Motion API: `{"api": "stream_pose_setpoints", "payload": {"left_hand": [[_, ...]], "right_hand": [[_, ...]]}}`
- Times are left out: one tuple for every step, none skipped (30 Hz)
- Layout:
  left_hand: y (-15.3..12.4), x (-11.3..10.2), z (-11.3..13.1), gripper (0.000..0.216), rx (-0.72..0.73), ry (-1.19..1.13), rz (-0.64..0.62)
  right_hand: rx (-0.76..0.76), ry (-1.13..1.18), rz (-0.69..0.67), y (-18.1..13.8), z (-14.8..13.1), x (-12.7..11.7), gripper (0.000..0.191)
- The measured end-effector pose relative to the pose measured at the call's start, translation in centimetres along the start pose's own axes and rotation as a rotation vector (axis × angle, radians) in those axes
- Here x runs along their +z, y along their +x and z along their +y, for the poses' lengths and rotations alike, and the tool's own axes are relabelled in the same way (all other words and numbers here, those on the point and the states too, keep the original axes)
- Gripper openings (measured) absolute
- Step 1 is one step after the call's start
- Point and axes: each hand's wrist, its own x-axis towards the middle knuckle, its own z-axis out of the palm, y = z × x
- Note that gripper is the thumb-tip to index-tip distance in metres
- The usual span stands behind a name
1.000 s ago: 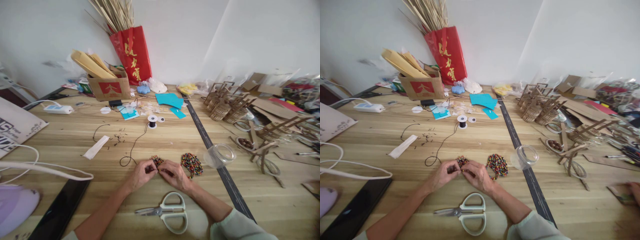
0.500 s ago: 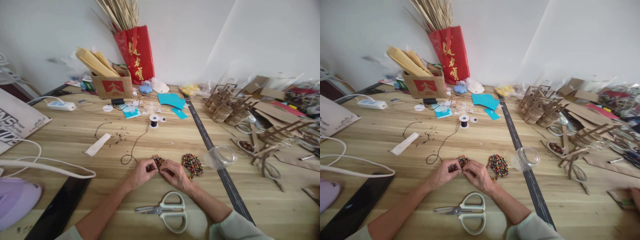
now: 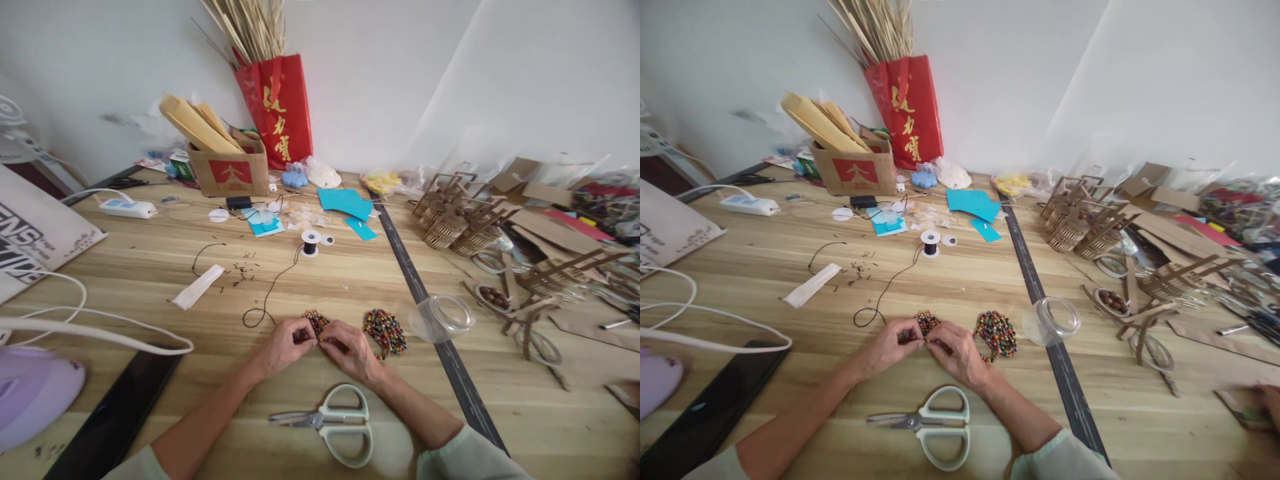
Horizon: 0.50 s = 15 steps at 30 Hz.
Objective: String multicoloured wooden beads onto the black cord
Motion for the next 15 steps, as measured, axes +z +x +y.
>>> {"api": "stream_pose_setpoints", "payload": {"left_hand": [[-0.01, -0.01, 0.07, 0.009, -0.001, -0.004, -0.003], [-0.02, -0.02, 0.14, 0.009, -0.002, -0.011, -0.004], [-0.02, -0.02, 0.2, 0.009, -0.004, -0.016, -0.005], [-0.03, -0.03, 0.23, 0.009, -0.005, -0.019, -0.003], [-0.02, -0.03, 0.23, 0.009, -0.006, -0.021, -0.001], [-0.02, -0.03, 0.19, 0.009, -0.007, -0.021, -0.001], [-0.01, -0.02, 0.13, 0.008, -0.006, -0.02, -0.002], [0.0, -0.02, 0.05, 0.008, -0.004, -0.02, -0.003], [0.01, -0.03, -0.03, 0.008, -0.001, -0.021, -0.006], [0.01, -0.03, -0.1, 0.009, 0.002, -0.022, -0.007], [0.01, -0.05, -0.14, 0.009, 0.003, -0.022, -0.008], [0.01, -0.06, -0.15, 0.009, 0.004, -0.023, -0.01], [0.01, -0.08, -0.14, 0.009, 0.005, -0.023, -0.012], [0.01, -0.09, -0.1, 0.009, 0.005, -0.024, -0.014], [0.02, -0.11, -0.05, 0.009, 0.005, -0.025, -0.014]], "right_hand": [[0.001, 0.0, -0.002, 0.01, 0.0, 0.0, 0.015], [0.002, -0.003, -0.003, 0.02, 0.01, -0.01, 0.015], [0.003, -0.006, -0.004, 0.02, 0.01, -0.01, 0.015], [0.001, -0.009, -0.003, 0.03, 0.01, 0.0, 0.015], [0.0, -0.013, -0.002, 0.03, 0.01, 0.0, 0.015], [0.0, -0.016, -0.001, 0.03, 0.01, 0.01, 0.015], [-0.001, -0.018, 0.0, 0.03, 0.02, 0.02, 0.015], [0.0, -0.019, 0.001, 0.02, 0.03, 0.02, 0.016], [0.001, -0.018, -0.001, 0.01, 0.04, 0.03, 0.016], [0.003, -0.016, -0.003, 0.0, 0.06, 0.03, 0.016], [0.004, -0.015, -0.004, -0.02, 0.07, 0.04, 0.016], [0.005, -0.014, -0.004, -0.03, 0.08, 0.04, 0.017], [0.007, -0.012, -0.004, -0.03, 0.09, 0.05, 0.017], [0.008, -0.011, -0.003, -0.03, 0.09, 0.05, 0.017], [0.008, -0.01, -0.002, -0.03, 0.08, 0.06, 0.016]]}}
